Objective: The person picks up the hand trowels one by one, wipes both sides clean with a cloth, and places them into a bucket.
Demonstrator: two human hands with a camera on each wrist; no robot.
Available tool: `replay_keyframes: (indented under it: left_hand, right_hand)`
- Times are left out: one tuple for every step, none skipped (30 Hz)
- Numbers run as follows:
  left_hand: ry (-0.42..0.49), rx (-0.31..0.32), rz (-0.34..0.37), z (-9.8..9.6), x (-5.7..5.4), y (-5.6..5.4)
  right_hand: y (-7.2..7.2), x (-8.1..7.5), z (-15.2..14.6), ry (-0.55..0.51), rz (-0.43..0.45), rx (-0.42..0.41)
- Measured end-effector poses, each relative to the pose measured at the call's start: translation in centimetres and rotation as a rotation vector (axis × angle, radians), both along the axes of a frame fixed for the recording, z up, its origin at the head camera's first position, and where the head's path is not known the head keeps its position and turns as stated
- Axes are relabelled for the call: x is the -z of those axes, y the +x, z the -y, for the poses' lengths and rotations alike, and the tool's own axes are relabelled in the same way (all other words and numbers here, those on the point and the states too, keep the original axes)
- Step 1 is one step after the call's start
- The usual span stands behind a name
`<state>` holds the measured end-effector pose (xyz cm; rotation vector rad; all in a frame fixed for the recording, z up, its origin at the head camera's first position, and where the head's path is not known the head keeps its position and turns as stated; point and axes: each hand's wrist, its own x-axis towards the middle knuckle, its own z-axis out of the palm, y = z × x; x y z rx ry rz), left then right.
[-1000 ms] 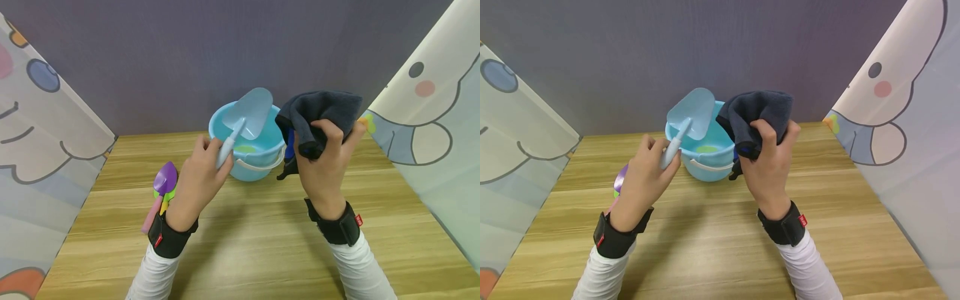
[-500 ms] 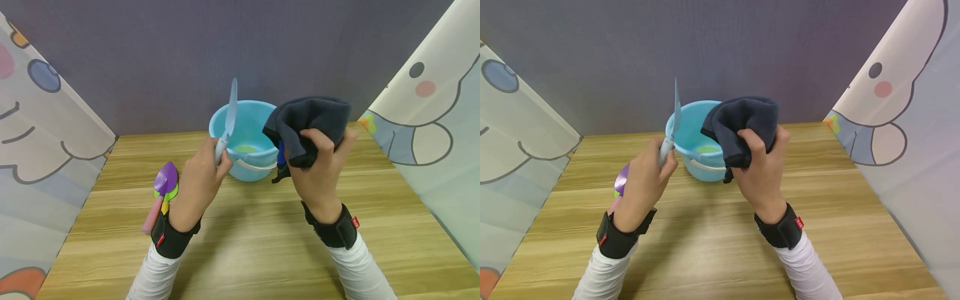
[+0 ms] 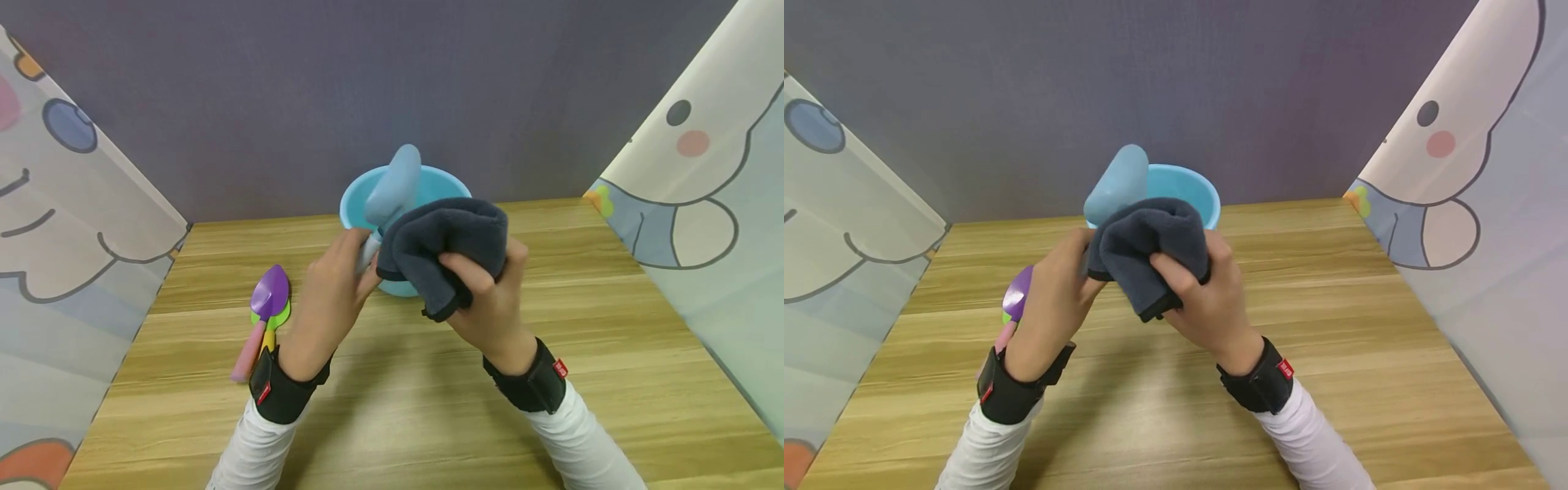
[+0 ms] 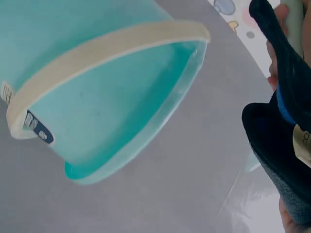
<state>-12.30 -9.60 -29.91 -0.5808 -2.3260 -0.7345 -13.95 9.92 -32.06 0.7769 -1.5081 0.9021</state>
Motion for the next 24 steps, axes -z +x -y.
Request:
replay_keyframes:
  left_hand:
    - [-0.004,0.004,-0.001,0.00,0.01,0.05]
    - [-0.005,0.009,-0.002,0.02,0.06,0.06]
    - [-0.006,0.019,-0.004,0.05,0.07,0.10]
    - [-0.012,0.026,-0.004,0.07,0.09,0.13]
    - [-0.015,0.038,-0.006,0.07,0.07,0.18]
    - [-0.018,0.050,-0.009,0.07,0.08,0.22]
    - [-0.020,0.066,-0.014,0.08,0.11,0.25]
    - [-0.026,0.079,-0.024,0.08,0.15,0.26]
    - [-0.031,0.091,-0.033,0.07,0.19,0.27]
    - [-0.038,0.098,-0.043,0.04,0.26,0.27]
    - [-0.043,0.107,-0.059,0.03,0.33,0.24]
    - [-0.054,0.112,-0.075,0.02,0.46,0.15]
    - [-0.068,0.115,-0.093,0.00,0.56,0.09]
    - [-0.080,0.117,-0.109,-0.03,0.62,0.02]
    - [-0.088,0.120,-0.122,-0.04,0.68,-0.04]
    - [-0.098,0.122,-0.136,-0.05,0.75,-0.09]
    - [-0.104,0.123,-0.148,-0.05,0.81,-0.14]
    - [-0.109,0.123,-0.159,-0.05,0.85,-0.17]
    - [-0.111,0.122,-0.170,-0.04,0.86,-0.17]
    - [-0.110,0.122,-0.177,-0.03,0.85,-0.18]
    - [-0.108,0.121,-0.185,-0.01,0.84,-0.19]
    - [-0.107,0.118,-0.193,0.00,0.85,-0.20]
    - [-0.103,0.117,-0.198,0.00,0.83,-0.21]
    - [-0.102,0.115,-0.203,0.00,0.82,-0.23]
  right_hand:
    - [0.08,0.12,0.11,0.030,-0.002,-0.013]
    - [0.14,0.20,0.19,0.056,-0.006,-0.026]
    - [0.21,0.23,0.26,0.080,-0.006,-0.039]
    - [0.33,0.25,0.30,0.101,-0.001,-0.048]
    - [0.42,0.24,0.34,0.119,0.004,-0.055]
    - [0.50,0.22,0.40,0.136,0.006,-0.057]
    - [0.53,0.21,0.45,0.157,0.010,-0.060]
    - [0.59,0.24,0.48,0.177,0.019,-0.054]
    - [0.64,0.27,0.51,0.197,0.027,-0.046]
    - [0.70,0.33,0.53,0.215,0.040,-0.036]
    - [0.71,0.35,0.55,0.230,0.050,-0.028]
    - [0.72,0.38,0.55,0.245,0.063,-0.018]
    - [0.76,0.41,0.55,0.253,0.079,-0.007]
    - [0.79,0.43,0.56,0.257,0.089,0.007]
    - [0.79,0.43,0.58,0.258,0.093,0.014]
    - [0.83,0.41,0.60,0.258,0.103,0.019]
    - [0.83,0.39,0.61,0.258,0.104,0.023]
    - [0.81,0.39,0.63,0.257,0.102,0.027]
    - [0.81,0.38,0.65,0.255,0.102,0.029]
    - [0.79,0.37,0.67,0.254,0.099,0.031]
    - [0.80,0.36,0.67,0.252,0.103,0.030]
    - [0.81,0.34,0.67,0.248,0.106,0.030]
    - [0.78,0.35,0.67,0.246,0.103,0.031]
    - [0.80,0.33,0.66,0.243,0.108,0.033]
